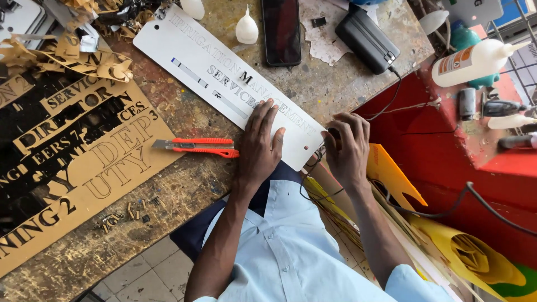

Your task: Peeling away excess vinyl from a cut stencil to reveal the lettering on a sign board.

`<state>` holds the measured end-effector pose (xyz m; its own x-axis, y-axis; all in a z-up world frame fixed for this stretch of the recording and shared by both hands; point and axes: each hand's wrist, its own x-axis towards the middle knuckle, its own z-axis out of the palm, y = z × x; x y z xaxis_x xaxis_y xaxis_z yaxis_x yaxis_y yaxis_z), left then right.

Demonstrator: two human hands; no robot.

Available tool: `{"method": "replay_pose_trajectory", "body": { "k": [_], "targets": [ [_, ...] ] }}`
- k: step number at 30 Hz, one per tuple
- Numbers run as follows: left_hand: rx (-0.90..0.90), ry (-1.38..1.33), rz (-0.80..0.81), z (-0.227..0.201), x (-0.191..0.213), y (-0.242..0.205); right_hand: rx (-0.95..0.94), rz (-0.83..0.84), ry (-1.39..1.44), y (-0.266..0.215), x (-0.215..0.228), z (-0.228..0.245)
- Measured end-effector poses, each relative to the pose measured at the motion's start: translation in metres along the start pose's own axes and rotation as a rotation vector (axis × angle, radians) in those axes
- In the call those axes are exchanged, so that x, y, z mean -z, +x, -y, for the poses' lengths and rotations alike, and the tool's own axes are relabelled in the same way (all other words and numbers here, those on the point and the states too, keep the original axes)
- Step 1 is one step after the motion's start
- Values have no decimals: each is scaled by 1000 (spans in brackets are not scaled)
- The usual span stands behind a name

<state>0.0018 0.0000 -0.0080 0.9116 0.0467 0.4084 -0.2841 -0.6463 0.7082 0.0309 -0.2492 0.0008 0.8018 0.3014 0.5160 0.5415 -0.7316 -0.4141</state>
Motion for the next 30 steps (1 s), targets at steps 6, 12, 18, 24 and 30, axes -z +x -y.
{"method": "replay_pose_trajectory", "body": {
  "k": [6, 12, 18, 24, 30],
  "targets": [
    [19, -49, -20, -6, 7, 2, 105, 141, 51, 51, -48, 16],
    [36, -60, -37, -8, 10, 2, 241, 172, -22, 89, -56, 25],
    [55, -93, -44, -9, 8, 2, 311, 178, -118, 75, -61, 9],
    [74, -101, -49, -8, 5, 2, 295, 171, -80, 83, -63, 18],
    [41, -100, -53, -4, 6, 0, 256, 221, -54, 74, -48, 24]
  ]
}}
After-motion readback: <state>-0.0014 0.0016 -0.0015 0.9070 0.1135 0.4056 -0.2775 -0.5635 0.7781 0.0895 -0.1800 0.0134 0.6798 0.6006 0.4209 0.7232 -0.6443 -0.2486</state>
